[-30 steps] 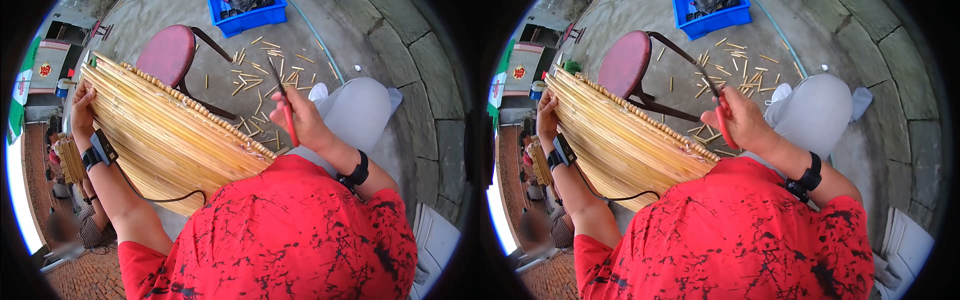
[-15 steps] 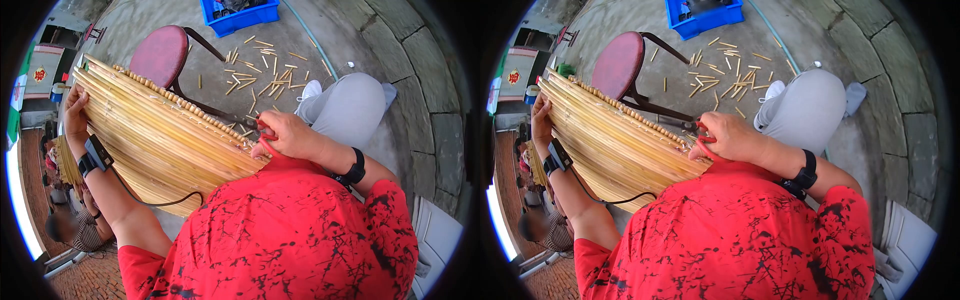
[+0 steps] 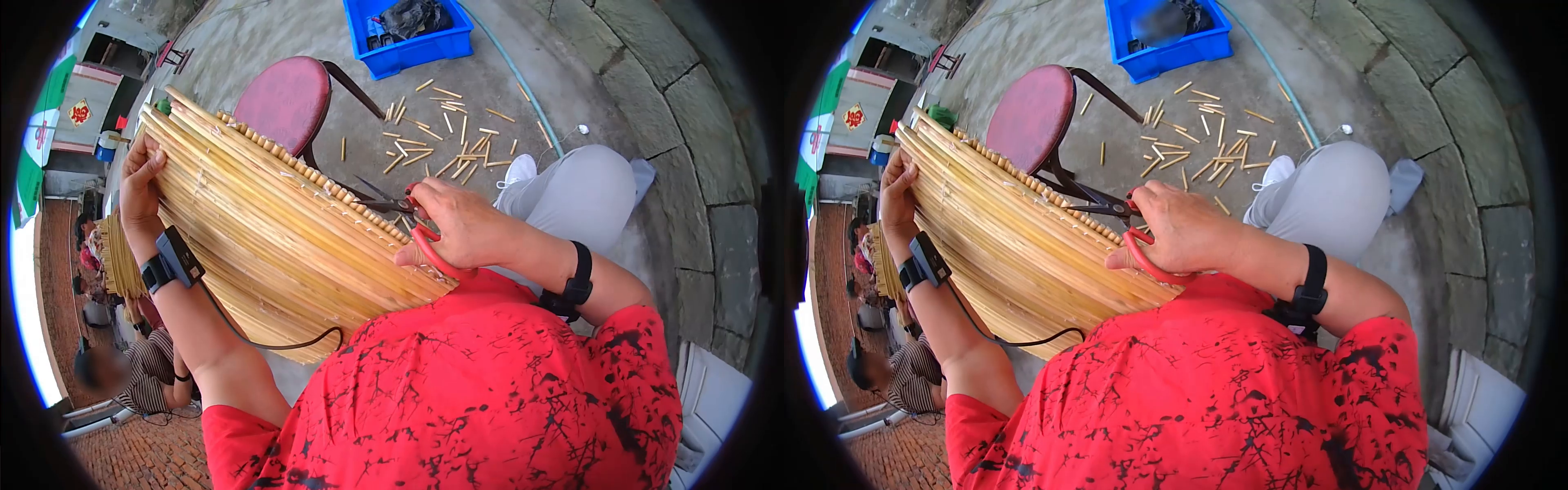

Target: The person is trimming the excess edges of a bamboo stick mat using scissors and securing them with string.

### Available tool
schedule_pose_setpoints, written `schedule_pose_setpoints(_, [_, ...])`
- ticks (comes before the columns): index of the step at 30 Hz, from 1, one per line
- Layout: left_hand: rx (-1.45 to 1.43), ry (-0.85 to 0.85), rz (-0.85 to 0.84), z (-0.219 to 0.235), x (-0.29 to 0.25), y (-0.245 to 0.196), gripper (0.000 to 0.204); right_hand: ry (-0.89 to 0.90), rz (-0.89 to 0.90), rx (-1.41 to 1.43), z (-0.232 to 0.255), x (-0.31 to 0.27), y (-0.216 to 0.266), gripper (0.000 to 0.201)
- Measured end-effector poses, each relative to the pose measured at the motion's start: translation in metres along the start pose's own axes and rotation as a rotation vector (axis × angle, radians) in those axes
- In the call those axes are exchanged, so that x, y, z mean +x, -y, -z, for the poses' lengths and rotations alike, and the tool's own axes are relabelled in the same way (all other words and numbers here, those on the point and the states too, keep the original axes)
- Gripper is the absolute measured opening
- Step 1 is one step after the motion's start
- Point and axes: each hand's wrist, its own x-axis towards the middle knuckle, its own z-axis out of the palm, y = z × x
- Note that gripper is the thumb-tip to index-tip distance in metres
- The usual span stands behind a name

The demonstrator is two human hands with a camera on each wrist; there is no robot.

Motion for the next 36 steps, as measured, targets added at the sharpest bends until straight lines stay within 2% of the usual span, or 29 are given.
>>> schedule_pose_setpoints(2, [0.003,-0.007,-0.002,-0.002,0.000,-0.001,0.014,0.061,-0.038,-0.069,-0.001,0.004,0.002,0.075])
schedule_pose_setpoints(5, [-0.030,0.002,-0.016,-0.002,0.000,0.000,0.010,0.073,0.002,-0.051,-0.003,0.008,0.006,0.077])
schedule_pose_setpoints(6, [-0.036,-0.020,-0.015,-0.001,0.000,0.001,0.011,0.075,0.002,-0.050,-0.006,0.009,0.005,0.077])
schedule_pose_setpoints(8, [-0.042,-0.041,-0.013,0.000,0.000,0.002,0.011,-0.047,0.098,-0.076,-0.013,0.010,0.001,0.070])
schedule_pose_setpoints(18, [-0.067,0.002,0.021,0.008,0.003,0.005,0.014,0.009,0.053,-0.048,-0.020,0.014,0.005,0.075])
schedule_pose_setpoints(23, [-0.069,0.015,0.034,0.008,0.003,0.003,0.018,-0.113,0.130,-0.079,-0.025,0.012,0.001,0.070])
schedule_pose_setpoints(27, [-0.060,0.009,0.006,0.015,0.005,0.008,0.016,-0.132,0.130,-0.031,-0.029,0.009,0.001,0.060])
schedule_pose_setpoints(29, [-0.065,0.018,0.007,0.004,0.003,0.003,0.015,-0.210,0.184,-0.051,-0.031,0.009,0.000,0.058])
schedule_pose_setpoints(31, [0.000,-0.074,0.018,-0.009,0.000,-0.003,0.013,-0.192,0.165,-0.046,-0.031,0.007,-0.001,0.058])
schedule_pose_setpoints(36, [-0.001,0.014,0.008,-0.002,0.002,-0.003,0.012,-0.201,0.161,-0.023,-0.031,0.004,-0.001,0.057])
